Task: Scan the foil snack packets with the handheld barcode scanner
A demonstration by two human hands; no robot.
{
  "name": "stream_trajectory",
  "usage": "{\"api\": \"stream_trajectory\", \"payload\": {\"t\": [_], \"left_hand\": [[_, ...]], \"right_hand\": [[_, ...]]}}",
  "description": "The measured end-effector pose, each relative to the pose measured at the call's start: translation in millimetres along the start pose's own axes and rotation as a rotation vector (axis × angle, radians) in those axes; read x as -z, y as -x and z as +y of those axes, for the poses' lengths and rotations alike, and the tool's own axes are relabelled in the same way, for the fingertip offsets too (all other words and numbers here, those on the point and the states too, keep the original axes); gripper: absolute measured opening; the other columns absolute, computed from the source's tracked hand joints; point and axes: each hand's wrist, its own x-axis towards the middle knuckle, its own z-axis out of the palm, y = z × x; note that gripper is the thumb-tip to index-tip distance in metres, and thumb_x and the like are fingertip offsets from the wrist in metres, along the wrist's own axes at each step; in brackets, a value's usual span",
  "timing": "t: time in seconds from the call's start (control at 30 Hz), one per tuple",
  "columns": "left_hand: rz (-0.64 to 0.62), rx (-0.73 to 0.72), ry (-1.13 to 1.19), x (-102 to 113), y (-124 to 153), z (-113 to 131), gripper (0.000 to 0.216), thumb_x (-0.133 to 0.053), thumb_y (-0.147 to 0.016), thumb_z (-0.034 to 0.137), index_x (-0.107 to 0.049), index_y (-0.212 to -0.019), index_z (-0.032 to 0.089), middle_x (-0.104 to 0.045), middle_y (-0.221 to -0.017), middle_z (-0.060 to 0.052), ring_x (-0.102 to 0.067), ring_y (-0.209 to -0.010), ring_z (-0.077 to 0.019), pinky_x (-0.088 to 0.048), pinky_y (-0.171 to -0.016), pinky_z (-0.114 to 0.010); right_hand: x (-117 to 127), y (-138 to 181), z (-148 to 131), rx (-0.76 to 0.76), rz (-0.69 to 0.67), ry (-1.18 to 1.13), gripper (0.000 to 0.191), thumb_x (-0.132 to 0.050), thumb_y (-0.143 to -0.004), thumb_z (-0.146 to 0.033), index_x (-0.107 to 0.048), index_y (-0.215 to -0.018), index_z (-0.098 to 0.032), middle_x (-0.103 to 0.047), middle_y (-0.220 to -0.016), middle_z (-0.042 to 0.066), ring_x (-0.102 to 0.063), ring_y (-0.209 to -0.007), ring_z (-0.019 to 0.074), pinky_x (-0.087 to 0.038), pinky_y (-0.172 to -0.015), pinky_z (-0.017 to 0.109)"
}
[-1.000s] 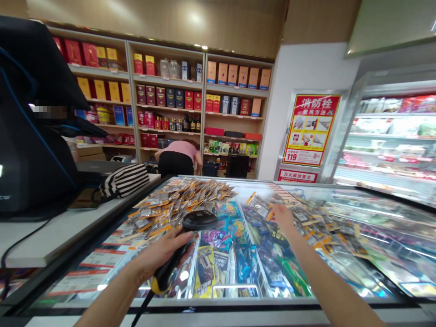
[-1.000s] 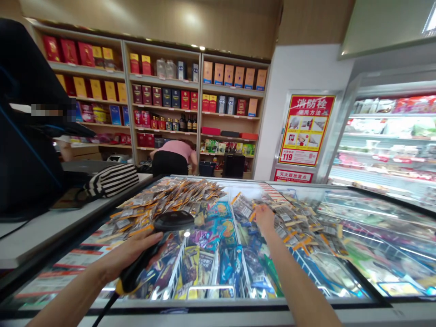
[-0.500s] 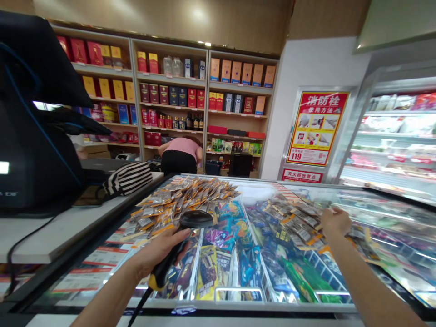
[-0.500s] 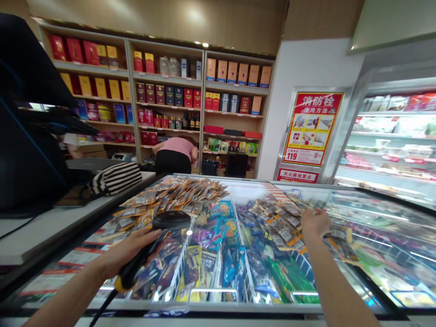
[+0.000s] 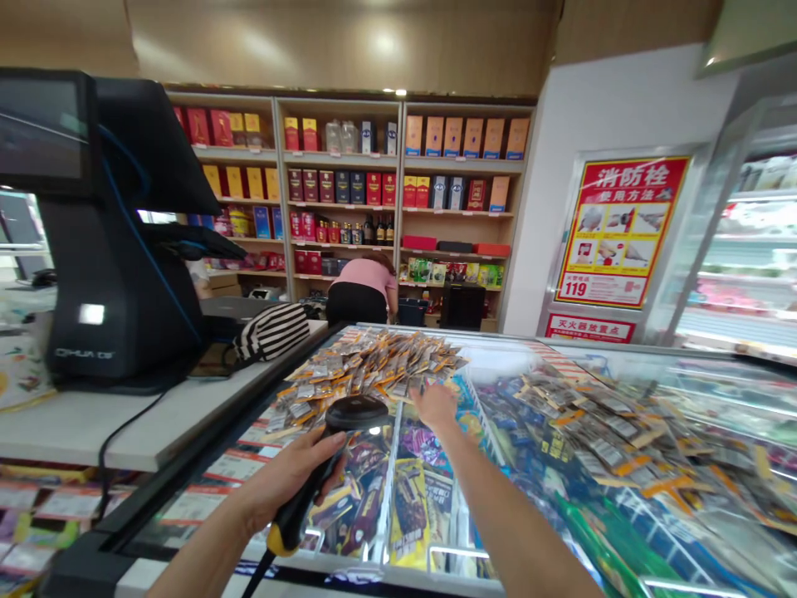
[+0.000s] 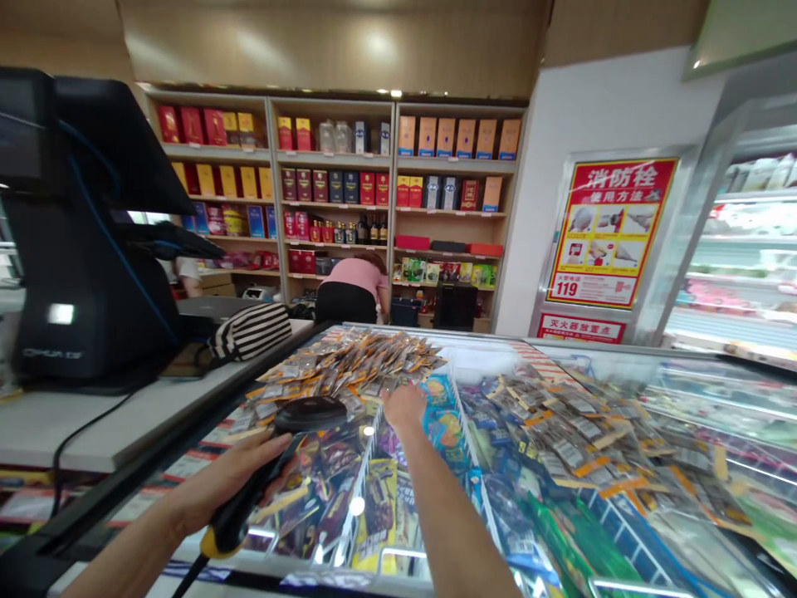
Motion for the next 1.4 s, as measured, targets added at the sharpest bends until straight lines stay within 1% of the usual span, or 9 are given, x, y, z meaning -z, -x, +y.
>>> {"api": "stream_trajectory", "payload": {"t": [0.13, 0.3, 0.4, 0.53, 0.7, 0.8, 0.93, 1.1, 1.4], "left_hand": [[-0.021, -0.003, -0.025, 8, 4, 0, 0.034, -0.046, -0.070, 0.049, -0.048, -0.068, 0.016, -0.049, -0.052, 0.003, -0.039, -0.041, -0.0066, -0.032, -0.043, -0.020], [-0.023, 0.011, -0.005, 5, 2, -1, 0.031, -0.047, -0.071, 0.047, -0.045, -0.064, 0.017, -0.047, -0.047, 0.005, -0.038, -0.039, -0.0063, -0.031, -0.041, -0.019], [-0.028, -0.010, -0.018, -3, 1, 0, 0.031, -0.047, -0.071, 0.046, -0.045, -0.062, 0.016, -0.045, -0.044, 0.005, -0.037, -0.038, -0.0060, -0.030, -0.040, -0.018], [0.000, -0.014, -0.026, -6, 6, 4, 0.032, -0.048, -0.069, 0.048, -0.045, -0.062, 0.017, -0.046, -0.046, 0.005, -0.036, -0.038, -0.0059, -0.029, -0.040, -0.019], [0.004, -0.008, -0.042, -2, 11, 7, 0.033, -0.047, -0.069, 0.048, -0.044, -0.062, 0.017, -0.047, -0.046, 0.005, -0.037, -0.038, -0.0056, -0.029, -0.041, -0.019], [0.012, -0.012, -0.049, -2, 9, 6, 0.033, -0.047, -0.070, 0.048, -0.045, -0.061, 0.016, -0.046, -0.044, 0.005, -0.037, -0.037, -0.0053, -0.030, -0.041, -0.018], [-0.063, -0.007, -0.027, -9, 1, 5, 0.030, -0.048, -0.069, 0.047, -0.046, -0.063, 0.017, -0.047, -0.046, 0.005, -0.037, -0.038, -0.0055, -0.031, -0.040, -0.019], [-0.115, -0.031, -0.065, -21, -4, 4, 0.031, -0.048, -0.069, 0.046, -0.047, -0.063, 0.016, -0.047, -0.048, 0.004, -0.036, -0.038, -0.0053, -0.029, -0.040, -0.019], [-0.210, -0.024, -0.143, -33, 1, 12, 0.031, -0.050, -0.068, 0.047, -0.046, -0.064, 0.016, -0.045, -0.045, 0.006, -0.037, -0.040, -0.0067, -0.029, -0.041, -0.019]], "right_hand": [[-13, -2, -15, -0.085, 0.043, 0.040, 0.040, -0.045, -0.071, -0.042, -0.060, -0.093, -0.011, -0.053, -0.106, 0.017, -0.042, -0.105, 0.0307, -0.032, -0.082, 0.044], [-5, -5, 12, -0.143, -0.009, 0.037, 0.029, -0.039, -0.074, -0.026, -0.061, -0.089, -0.013, -0.059, -0.097, 0.013, -0.048, -0.099, 0.0273, -0.036, -0.078, 0.042], [0, -3, 21, -0.151, 0.014, 0.031, 0.037, -0.033, -0.077, -0.035, -0.061, -0.090, -0.014, -0.058, -0.099, 0.014, -0.047, -0.099, 0.0283, -0.036, -0.078, 0.044], [-5, 1, 6, -0.139, 0.062, 0.022, 0.055, -0.034, -0.071, -0.055, -0.061, -0.090, -0.011, -0.055, -0.101, 0.018, -0.044, -0.101, 0.0323, -0.033, -0.079, 0.048], [-14, 0, -7, -0.124, 0.064, -0.029, 0.039, -0.050, -0.066, -0.043, -0.059, -0.090, -0.013, -0.056, -0.102, 0.015, -0.043, -0.103, 0.0315, -0.031, -0.080, 0.048], [-7, -6, 13, -0.155, 0.052, -0.205, 0.026, -0.050, -0.065, -0.030, -0.059, -0.086, -0.016, -0.061, -0.090, 0.011, -0.051, -0.093, 0.0270, -0.037, -0.075, 0.039], [13, -8, 62, -0.107, 0.086, -0.324, 0.027, -0.043, -0.066, -0.023, -0.057, -0.088, -0.017, -0.063, -0.080, 0.006, -0.057, -0.075, 0.0178, -0.040, -0.064, 0.026], [35, 4, 111, -0.062, 0.182, -0.557, 0.027, -0.041, -0.062, -0.025, -0.055, -0.083, -0.017, -0.058, -0.059, 0.000, -0.054, -0.057, 0.0158, -0.038, -0.054, 0.024], [65, 19, 121, -0.077, 0.140, -0.790, 0.023, -0.043, -0.056, -0.024, -0.052, -0.077, -0.018, -0.052, -0.052, -0.004, -0.049, -0.049, 0.0127, -0.034, -0.048, 0.022]]}}
